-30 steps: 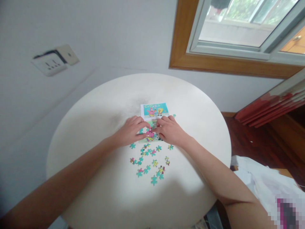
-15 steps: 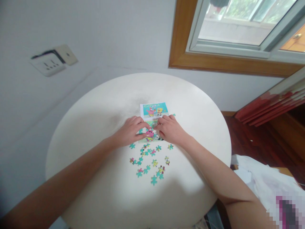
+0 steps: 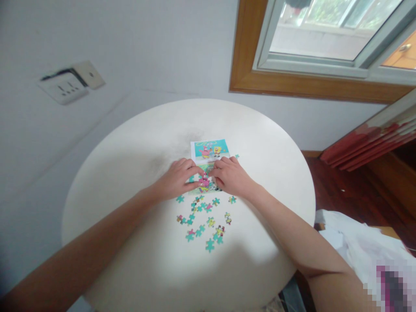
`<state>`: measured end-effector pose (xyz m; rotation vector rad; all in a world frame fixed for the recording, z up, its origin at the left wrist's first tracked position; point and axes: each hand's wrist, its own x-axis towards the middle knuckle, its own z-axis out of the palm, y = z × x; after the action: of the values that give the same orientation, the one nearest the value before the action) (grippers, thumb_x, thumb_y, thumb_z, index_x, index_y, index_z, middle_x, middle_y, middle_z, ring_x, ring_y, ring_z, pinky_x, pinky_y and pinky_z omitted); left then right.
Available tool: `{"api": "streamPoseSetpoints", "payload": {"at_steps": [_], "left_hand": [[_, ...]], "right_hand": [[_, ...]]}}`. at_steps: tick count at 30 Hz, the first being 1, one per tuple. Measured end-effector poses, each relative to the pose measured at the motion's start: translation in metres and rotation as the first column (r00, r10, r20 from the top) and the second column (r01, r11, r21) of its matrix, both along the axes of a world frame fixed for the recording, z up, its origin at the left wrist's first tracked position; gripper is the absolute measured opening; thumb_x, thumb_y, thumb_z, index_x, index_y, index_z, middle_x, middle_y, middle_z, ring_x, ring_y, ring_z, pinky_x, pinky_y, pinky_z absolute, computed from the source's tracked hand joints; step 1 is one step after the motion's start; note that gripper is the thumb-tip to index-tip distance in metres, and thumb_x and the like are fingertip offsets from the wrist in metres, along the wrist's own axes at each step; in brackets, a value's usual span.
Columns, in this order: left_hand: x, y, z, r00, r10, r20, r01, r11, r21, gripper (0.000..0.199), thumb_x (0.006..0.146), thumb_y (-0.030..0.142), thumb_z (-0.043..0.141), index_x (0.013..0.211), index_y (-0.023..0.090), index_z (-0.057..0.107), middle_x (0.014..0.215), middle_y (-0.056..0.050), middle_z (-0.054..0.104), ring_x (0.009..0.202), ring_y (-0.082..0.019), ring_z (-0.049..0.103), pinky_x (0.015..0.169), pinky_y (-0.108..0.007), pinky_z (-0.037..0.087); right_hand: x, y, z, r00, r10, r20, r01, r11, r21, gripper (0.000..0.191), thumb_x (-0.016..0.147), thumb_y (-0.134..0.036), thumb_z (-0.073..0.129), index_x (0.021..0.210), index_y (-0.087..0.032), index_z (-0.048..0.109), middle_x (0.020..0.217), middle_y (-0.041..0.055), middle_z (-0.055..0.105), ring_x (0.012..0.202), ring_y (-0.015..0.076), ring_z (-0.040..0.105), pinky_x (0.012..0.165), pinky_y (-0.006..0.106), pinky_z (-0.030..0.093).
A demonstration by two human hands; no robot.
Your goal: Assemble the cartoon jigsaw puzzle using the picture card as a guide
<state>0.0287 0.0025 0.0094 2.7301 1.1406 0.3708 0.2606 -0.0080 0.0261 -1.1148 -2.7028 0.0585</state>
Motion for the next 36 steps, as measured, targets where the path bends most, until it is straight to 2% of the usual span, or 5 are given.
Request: {"api": "streamPoseSetpoints", "payload": {"at_steps": [10, 20, 26, 31, 36], "left_hand": [[0.002, 0.000, 0.000, 1.000, -0.005, -0.002, 0.005, 1.000, 0.002, 0.028, 0.090, 0.048, 0.055, 0.108, 0.028, 0.063, 0.100, -0.005, 0.053, 0.099, -0.024, 0.047, 0.089, -0.037, 0.034], [0.004, 0.000, 0.002, 1.000, 0.016, -0.003, -0.016, 1.000, -0.004, 0.027, 0.088, 0.047, 0.057, 0.106, 0.029, 0.064, 0.098, -0.004, 0.054, 0.098, -0.024, 0.047, 0.088, -0.038, 0.034], [0.004, -0.001, 0.000, 1.000, 0.024, 0.012, -0.024, 1.000, -0.006, 0.027, 0.087, 0.047, 0.059, 0.106, 0.028, 0.064, 0.099, -0.004, 0.054, 0.098, -0.024, 0.047, 0.088, -0.038, 0.034], [-0.005, 0.003, 0.002, 0.991, 0.022, 0.135, -0.020, 1.000, -0.019, 0.020, 0.086, 0.034, 0.060, 0.103, 0.025, 0.062, 0.101, -0.004, 0.055, 0.099, -0.023, 0.049, 0.091, -0.037, 0.037], [-0.024, 0.015, 0.011, 0.950, 0.134, 0.283, -0.169, 0.980, 0.104, 0.011, 0.088, 0.021, 0.052, 0.098, 0.019, 0.056, 0.091, -0.004, 0.054, 0.091, -0.020, 0.051, 0.088, -0.035, 0.039]], "right_hand": [[-0.001, -0.003, 0.004, 1.000, 0.008, 0.027, -0.008, 1.000, -0.005, 0.020, 0.086, -0.026, 0.056, 0.100, -0.025, 0.071, 0.092, 0.0054, 0.062, 0.091, 0.0222, 0.048, 0.075, 0.034, 0.024], [0.001, -0.003, 0.006, 0.998, 0.054, 0.029, -0.054, 0.998, 0.011, 0.021, 0.088, -0.025, 0.053, 0.096, -0.027, 0.072, 0.093, 0.0048, 0.062, 0.091, 0.0219, 0.048, 0.077, 0.035, 0.023], [0.001, -0.002, 0.005, 1.000, 0.023, -0.007, -0.023, 1.000, 0.009, 0.023, 0.086, -0.022, 0.054, 0.101, -0.026, 0.071, 0.095, 0.0056, 0.061, 0.092, 0.0221, 0.047, 0.077, 0.035, 0.024], [0.002, -0.001, 0.004, 1.000, 0.004, -0.014, -0.004, 1.000, 0.000, 0.025, 0.084, -0.017, 0.053, 0.098, -0.026, 0.071, 0.097, 0.0062, 0.060, 0.093, 0.0226, 0.047, 0.078, 0.035, 0.026], [0.001, -0.001, 0.002, 0.998, 0.007, -0.054, -0.008, 1.000, -0.022, 0.027, 0.084, -0.016, 0.053, 0.099, -0.027, 0.072, 0.099, 0.0059, 0.060, 0.094, 0.0223, 0.049, 0.079, 0.035, 0.026]]}}
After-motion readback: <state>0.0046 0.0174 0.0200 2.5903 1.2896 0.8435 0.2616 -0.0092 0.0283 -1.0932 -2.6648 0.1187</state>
